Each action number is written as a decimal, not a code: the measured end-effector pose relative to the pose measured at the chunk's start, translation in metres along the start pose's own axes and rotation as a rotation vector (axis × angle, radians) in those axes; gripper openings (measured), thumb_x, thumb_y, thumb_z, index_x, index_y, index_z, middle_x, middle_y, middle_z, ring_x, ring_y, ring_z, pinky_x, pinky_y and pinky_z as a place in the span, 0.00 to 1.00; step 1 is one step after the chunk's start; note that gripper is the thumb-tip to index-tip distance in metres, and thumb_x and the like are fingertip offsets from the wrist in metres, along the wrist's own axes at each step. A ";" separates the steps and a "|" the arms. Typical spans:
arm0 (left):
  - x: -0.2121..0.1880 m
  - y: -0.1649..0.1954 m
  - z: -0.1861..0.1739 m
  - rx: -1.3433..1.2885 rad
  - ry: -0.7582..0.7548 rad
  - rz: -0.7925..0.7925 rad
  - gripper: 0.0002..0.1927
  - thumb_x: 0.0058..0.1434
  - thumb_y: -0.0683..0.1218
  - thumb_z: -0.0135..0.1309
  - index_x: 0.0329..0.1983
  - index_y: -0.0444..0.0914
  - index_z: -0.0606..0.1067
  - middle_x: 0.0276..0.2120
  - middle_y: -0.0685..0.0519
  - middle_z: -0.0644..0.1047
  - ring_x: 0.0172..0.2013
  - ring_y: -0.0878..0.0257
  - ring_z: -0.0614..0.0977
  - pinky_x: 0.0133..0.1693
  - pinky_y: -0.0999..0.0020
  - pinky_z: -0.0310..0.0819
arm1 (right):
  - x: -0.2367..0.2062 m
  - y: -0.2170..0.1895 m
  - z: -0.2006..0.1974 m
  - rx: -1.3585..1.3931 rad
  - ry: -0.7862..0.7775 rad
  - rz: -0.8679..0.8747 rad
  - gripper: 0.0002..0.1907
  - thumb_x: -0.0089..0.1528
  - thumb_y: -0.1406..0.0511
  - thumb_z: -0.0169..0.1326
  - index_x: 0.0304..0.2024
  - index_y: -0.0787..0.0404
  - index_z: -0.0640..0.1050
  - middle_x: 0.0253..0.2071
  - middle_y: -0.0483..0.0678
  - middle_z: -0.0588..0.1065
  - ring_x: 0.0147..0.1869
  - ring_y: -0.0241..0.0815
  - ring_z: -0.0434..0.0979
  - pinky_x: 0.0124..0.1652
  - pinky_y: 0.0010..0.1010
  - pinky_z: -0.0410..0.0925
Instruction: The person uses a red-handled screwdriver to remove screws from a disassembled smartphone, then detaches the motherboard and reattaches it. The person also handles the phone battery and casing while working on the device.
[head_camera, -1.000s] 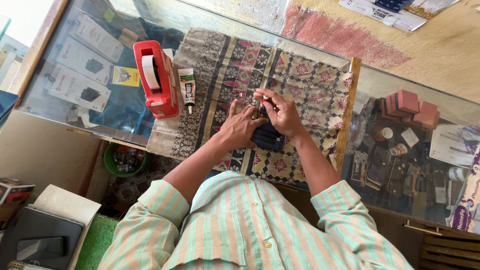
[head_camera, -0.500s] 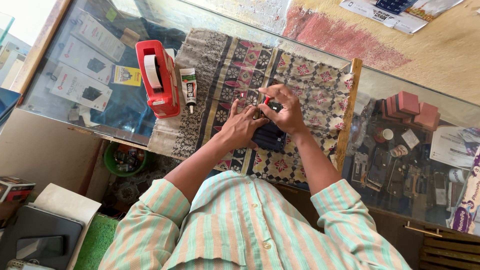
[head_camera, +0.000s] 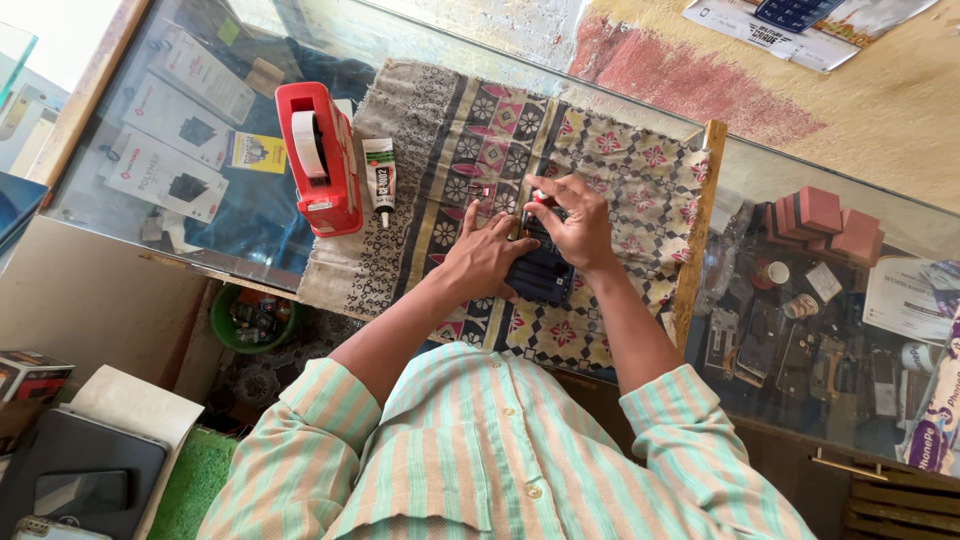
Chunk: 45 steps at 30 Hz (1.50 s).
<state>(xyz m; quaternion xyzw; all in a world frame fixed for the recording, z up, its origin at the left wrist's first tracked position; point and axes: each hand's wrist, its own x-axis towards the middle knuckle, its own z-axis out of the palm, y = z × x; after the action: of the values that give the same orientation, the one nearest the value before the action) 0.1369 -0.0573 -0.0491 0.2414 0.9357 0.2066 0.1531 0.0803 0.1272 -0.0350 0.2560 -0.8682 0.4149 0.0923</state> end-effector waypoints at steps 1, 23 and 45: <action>0.000 0.000 0.000 0.002 -0.006 -0.002 0.52 0.37 0.58 0.77 0.68 0.52 0.69 0.65 0.44 0.64 0.69 0.50 0.61 0.68 0.29 0.32 | 0.001 0.000 -0.004 0.074 -0.050 -0.035 0.21 0.62 0.67 0.65 0.58 0.51 0.81 0.44 0.46 0.81 0.47 0.40 0.82 0.47 0.32 0.76; 0.003 0.004 -0.004 0.048 -0.043 -0.027 0.52 0.39 0.58 0.76 0.69 0.53 0.67 0.66 0.47 0.64 0.71 0.50 0.59 0.70 0.31 0.30 | 0.001 -0.004 -0.001 0.069 -0.074 -0.064 0.22 0.67 0.67 0.62 0.64 0.49 0.78 0.45 0.48 0.80 0.46 0.41 0.82 0.46 0.35 0.75; 0.000 0.010 -0.019 0.014 -0.027 -0.031 0.51 0.35 0.56 0.77 0.66 0.51 0.71 0.66 0.44 0.65 0.69 0.52 0.62 0.68 0.30 0.26 | -0.004 -0.005 0.016 -0.054 -0.014 0.184 0.23 0.63 0.62 0.65 0.61 0.51 0.80 0.41 0.51 0.81 0.39 0.44 0.82 0.41 0.35 0.76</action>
<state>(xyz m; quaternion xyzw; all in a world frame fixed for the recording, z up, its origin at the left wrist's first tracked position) 0.1331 -0.0552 -0.0282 0.2307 0.9386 0.1943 0.1672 0.0870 0.1143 -0.0434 0.1757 -0.8995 0.3963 0.0544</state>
